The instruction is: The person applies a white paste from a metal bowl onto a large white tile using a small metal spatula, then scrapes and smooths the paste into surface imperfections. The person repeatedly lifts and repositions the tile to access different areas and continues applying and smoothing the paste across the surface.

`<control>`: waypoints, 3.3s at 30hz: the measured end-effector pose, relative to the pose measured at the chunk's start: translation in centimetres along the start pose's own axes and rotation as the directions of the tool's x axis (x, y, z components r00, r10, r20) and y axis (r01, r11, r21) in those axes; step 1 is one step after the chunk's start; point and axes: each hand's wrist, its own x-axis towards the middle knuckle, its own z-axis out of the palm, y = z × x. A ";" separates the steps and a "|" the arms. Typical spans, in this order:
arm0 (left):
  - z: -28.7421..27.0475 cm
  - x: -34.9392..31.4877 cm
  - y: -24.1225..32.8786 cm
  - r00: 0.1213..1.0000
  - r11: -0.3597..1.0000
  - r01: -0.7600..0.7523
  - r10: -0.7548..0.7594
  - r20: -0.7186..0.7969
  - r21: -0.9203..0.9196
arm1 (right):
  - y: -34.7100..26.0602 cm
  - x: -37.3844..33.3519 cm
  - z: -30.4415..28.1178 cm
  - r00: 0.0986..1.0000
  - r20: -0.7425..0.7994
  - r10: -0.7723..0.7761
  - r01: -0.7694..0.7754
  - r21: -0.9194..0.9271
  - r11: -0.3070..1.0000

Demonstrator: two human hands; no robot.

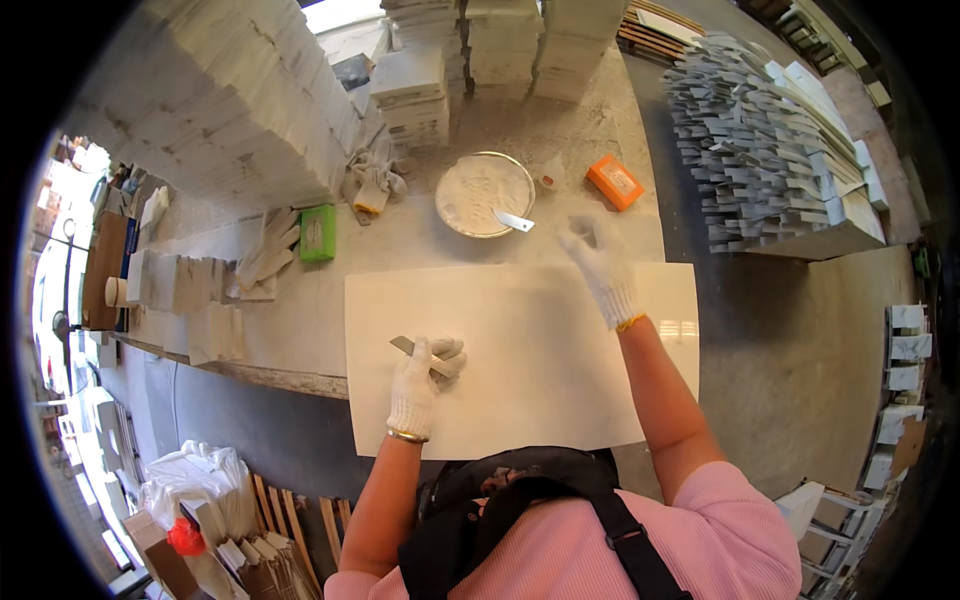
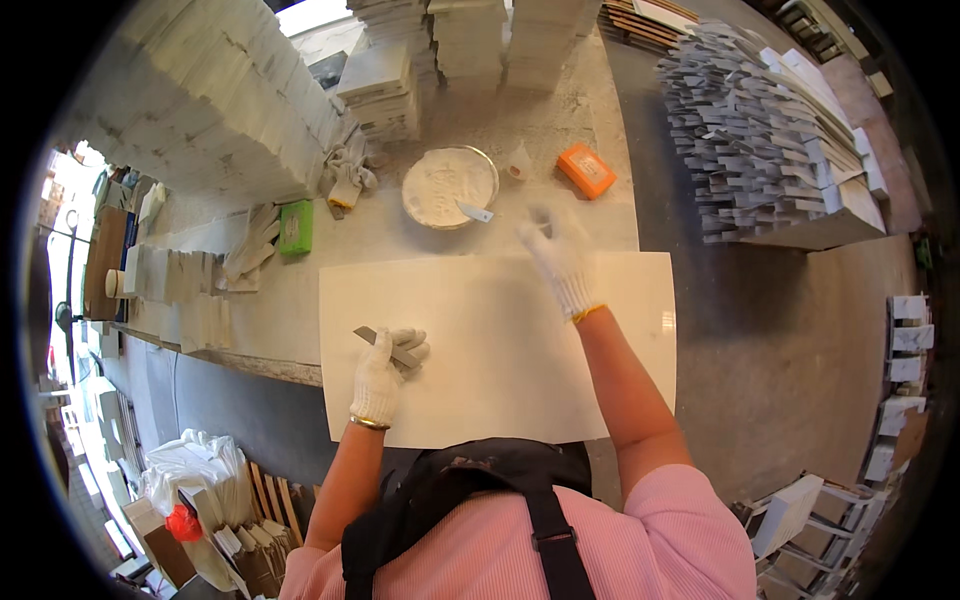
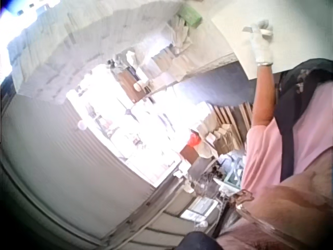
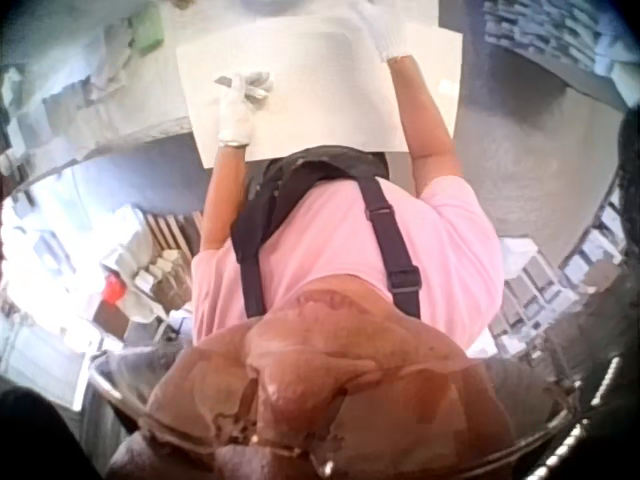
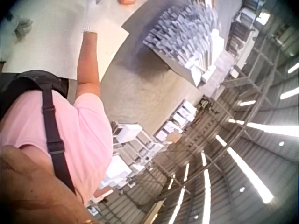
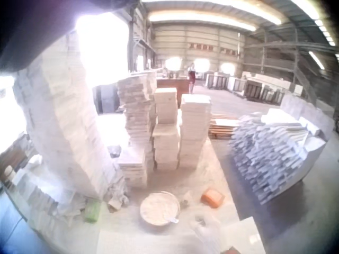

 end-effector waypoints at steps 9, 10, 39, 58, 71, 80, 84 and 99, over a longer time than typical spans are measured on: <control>0.5 -0.6 0.7 0.997 0.994 0.015 -0.006 -0.083 0.113 | 4.5 12.5 2.5 0.983 0.031 -0.179 0.182 -0.207 0.961; 0.4 -0.5 0.7 0.996 0.993 0.023 -0.013 -0.089 0.112 | 3.8 12.5 2.4 0.986 0.105 -0.131 0.149 -0.184 0.972; 0.4 -0.4 0.6 0.994 0.993 0.033 -0.021 -0.111 0.110 | 1.6 -1.7 0.0 0.882 0.470 0.015 0.017 -0.064 0.998; 0.1 -0.1 0.1 0.996 0.992 0.003 0.009 -0.091 0.126 | 2.0 -1.2 0.6 0.885 0.460 0.071 0.003 -0.159 0.987; 0.2 -0.4 0.3 0.996 0.993 -0.002 0.013 -0.093 0.120 | 1.1 -1.3 0.6 0.887 0.458 0.067 0.014 -0.173 0.985; 0.5 -0.5 0.6 0.995 0.991 -0.001 0.014 -0.102 0.132 | 1.4 -1.1 0.6 0.879 0.473 0.053 0.026 -0.160 0.987; 0.4 -0.4 0.5 0.994 0.992 0.001 0.012 -0.106 0.124 | 0.7 -1.4 0.6 0.882 0.467 0.066 -0.004 -0.133 0.991; 0.0 -0.5 0.4 0.994 0.992 0.007 0.007 -0.112 0.126 | 0.2 -2.1 -1.0 0.886 0.458 0.073 -0.142 0.117 0.983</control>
